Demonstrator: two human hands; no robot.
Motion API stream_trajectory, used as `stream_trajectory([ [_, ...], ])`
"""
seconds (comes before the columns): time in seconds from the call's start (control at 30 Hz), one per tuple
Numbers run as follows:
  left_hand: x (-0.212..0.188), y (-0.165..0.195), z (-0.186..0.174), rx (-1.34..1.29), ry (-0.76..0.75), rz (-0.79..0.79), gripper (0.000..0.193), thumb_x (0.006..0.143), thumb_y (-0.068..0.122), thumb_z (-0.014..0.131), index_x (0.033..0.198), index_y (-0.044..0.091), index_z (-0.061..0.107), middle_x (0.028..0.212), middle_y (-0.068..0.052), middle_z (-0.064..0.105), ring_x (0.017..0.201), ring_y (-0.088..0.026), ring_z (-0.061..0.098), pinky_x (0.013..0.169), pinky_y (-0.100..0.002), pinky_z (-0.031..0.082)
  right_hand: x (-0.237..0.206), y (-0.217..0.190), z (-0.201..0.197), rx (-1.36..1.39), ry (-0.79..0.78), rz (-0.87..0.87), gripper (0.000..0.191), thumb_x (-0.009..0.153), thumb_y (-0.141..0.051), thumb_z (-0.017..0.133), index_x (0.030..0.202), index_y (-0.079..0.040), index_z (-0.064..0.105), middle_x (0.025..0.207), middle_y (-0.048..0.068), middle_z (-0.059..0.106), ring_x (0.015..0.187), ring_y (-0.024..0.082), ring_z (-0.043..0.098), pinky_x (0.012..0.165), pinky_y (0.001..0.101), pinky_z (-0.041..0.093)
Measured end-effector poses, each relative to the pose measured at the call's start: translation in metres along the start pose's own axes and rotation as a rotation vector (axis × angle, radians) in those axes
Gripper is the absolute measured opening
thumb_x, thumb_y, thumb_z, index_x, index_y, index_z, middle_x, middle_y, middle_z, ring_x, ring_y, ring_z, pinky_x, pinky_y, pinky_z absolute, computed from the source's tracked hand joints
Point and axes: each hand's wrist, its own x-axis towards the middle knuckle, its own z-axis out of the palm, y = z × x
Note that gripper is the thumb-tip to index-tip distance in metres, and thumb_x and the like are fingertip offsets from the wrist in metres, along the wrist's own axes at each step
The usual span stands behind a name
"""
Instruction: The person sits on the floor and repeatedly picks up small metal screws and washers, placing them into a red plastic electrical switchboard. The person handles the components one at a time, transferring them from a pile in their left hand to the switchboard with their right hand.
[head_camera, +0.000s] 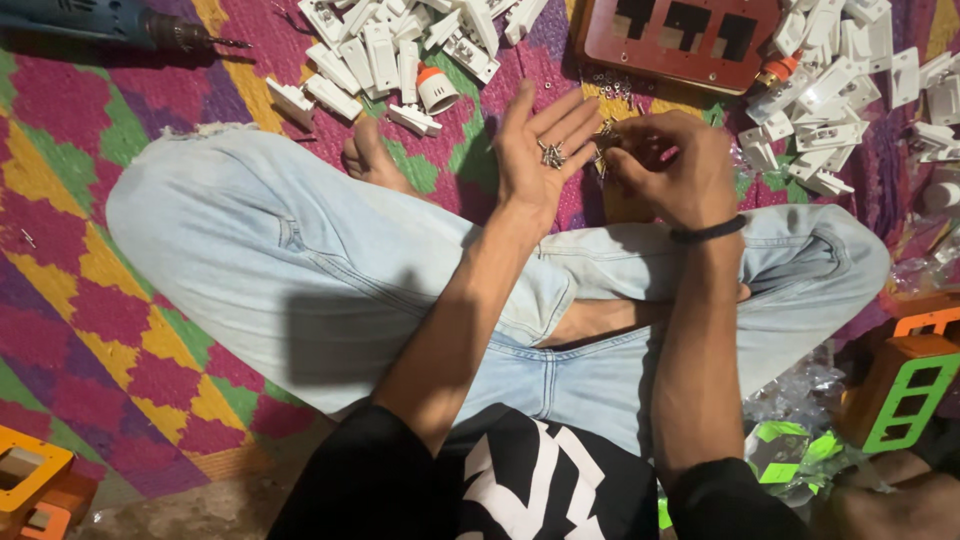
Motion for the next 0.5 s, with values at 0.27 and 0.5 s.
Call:
stream_trajectory([
  [0.27,-0.001,-0.004,0.002,0.046,-0.090,-0.081,0.092,0.095,0.064,0.047,0.146,-0.012,0.047,0.143,-0.025,0.060,0.128,-0.029,0.060,0.108,-0.045,0.043,0.003,-0.018,0.019,-0.074,0.016,-0.300,0.022,0.092,-0.012,0.083,0.114,-0.011,0.079,0.100,0.011,0.071,0.083,0.024,0.071,0.071,0.0347,0.057],
  [0.5,0.003,-0.005,0.003,0.011,-0.099,-0.076,0.091,0.096,0.060,0.048,0.144,-0.018,0.046,0.141,-0.031,0.059,0.126,-0.032,0.062,0.110,-0.044,0.047,0.007,-0.014,0.015,-0.048,0.000,-0.273,0.017,0.087,-0.012,0.084,0.102,-0.007,0.078,0.094,0.010,0.071,0.080,0.022,0.072,0.069,0.0337,0.058],
])
